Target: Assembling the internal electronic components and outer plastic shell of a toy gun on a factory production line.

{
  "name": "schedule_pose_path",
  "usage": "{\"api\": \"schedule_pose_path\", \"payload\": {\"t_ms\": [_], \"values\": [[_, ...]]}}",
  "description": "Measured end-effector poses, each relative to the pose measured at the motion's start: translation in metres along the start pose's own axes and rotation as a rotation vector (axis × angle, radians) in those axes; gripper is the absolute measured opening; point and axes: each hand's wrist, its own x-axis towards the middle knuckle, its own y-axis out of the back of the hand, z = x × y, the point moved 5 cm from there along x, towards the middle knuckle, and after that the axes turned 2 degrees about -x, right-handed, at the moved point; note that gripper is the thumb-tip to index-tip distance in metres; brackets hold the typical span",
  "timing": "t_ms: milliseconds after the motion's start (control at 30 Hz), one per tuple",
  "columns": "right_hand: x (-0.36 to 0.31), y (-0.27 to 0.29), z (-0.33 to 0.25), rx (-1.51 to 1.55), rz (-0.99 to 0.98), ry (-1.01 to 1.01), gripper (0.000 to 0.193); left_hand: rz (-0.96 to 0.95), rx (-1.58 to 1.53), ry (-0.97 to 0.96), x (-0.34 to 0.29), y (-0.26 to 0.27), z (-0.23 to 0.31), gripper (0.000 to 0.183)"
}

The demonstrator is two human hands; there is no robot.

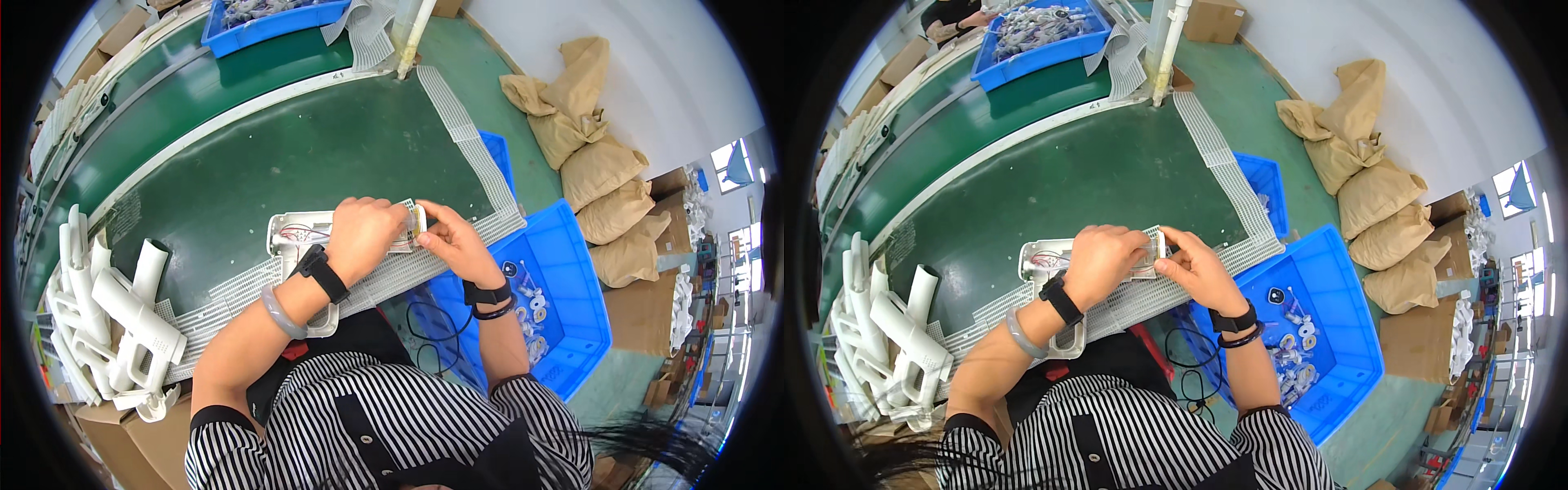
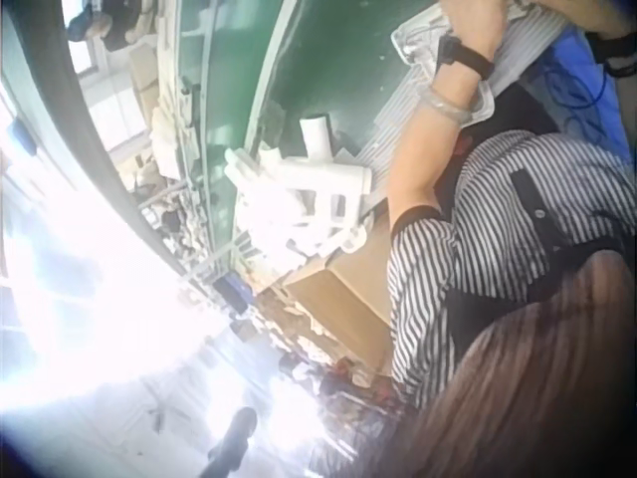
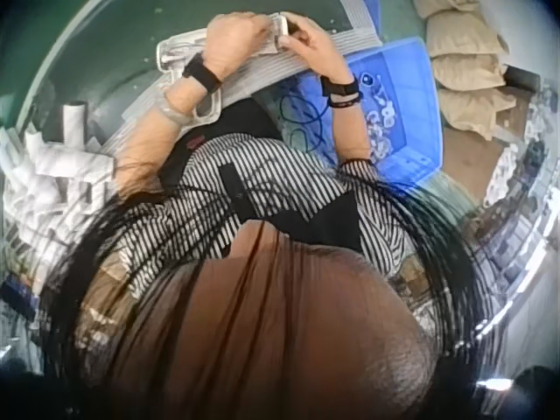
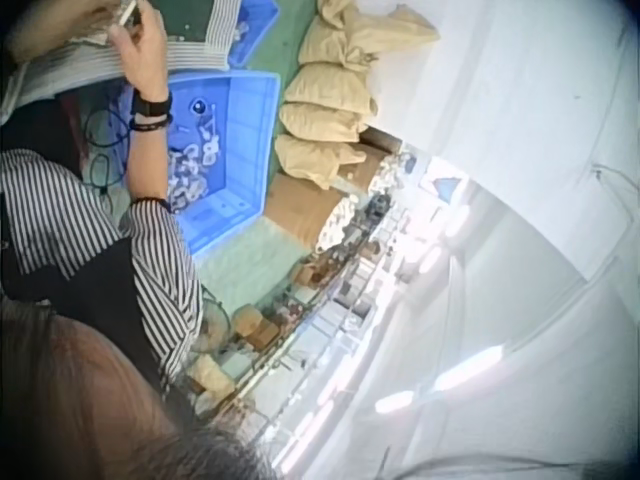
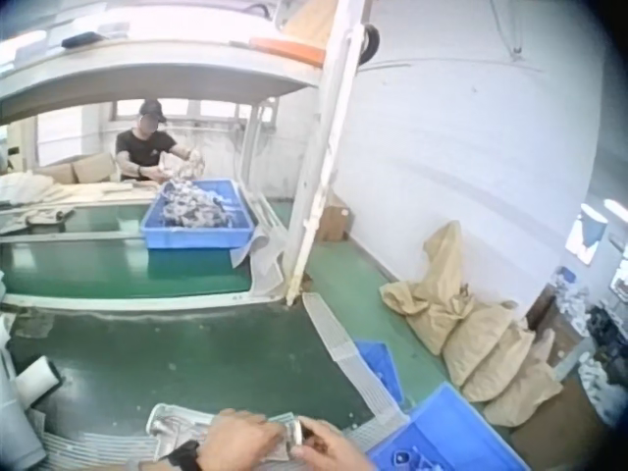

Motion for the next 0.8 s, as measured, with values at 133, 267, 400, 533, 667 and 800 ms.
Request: {"api": "schedule_pose_path", "payload": {"t_ms": [133, 267, 400, 533, 667, 800], "values": [[0.005, -0.003, 0.009, 0.104, -0.003, -0.020, 0.059, -0.010, 0.027, 0.085, 0.001, -0.005, -0.002, 0.007], [0.006, -0.005, 0.015, 0.154, -0.034, -0.052, 0.058, -0.055, -0.005, 0.170, 0.001, -0.005, -0.002, 0.012], [0.005, -0.006, 0.008, 0.167, -0.038, -0.048, 0.057, -0.159, -0.112, 0.271, 0.007, -0.004, -0.013, 0.017], [0.005, -0.006, 0.007, 0.164, -0.034, -0.079, 0.058, -0.245, -0.073, 0.234, 0.017, 0.008, -0.010, 0.017], [0.004, -0.008, 0.007, 0.263, 0.000, -0.038, 0.058, -0.222, 0.061, 0.055, 0.019, 0.016, -0.002, 0.014], [0.007, -0.011, 0.007, 0.214, -0.016, -0.016, 0.056, -0.289, 0.076, -0.063, 0.023, 0.024, -0.002, 0.012]]}}
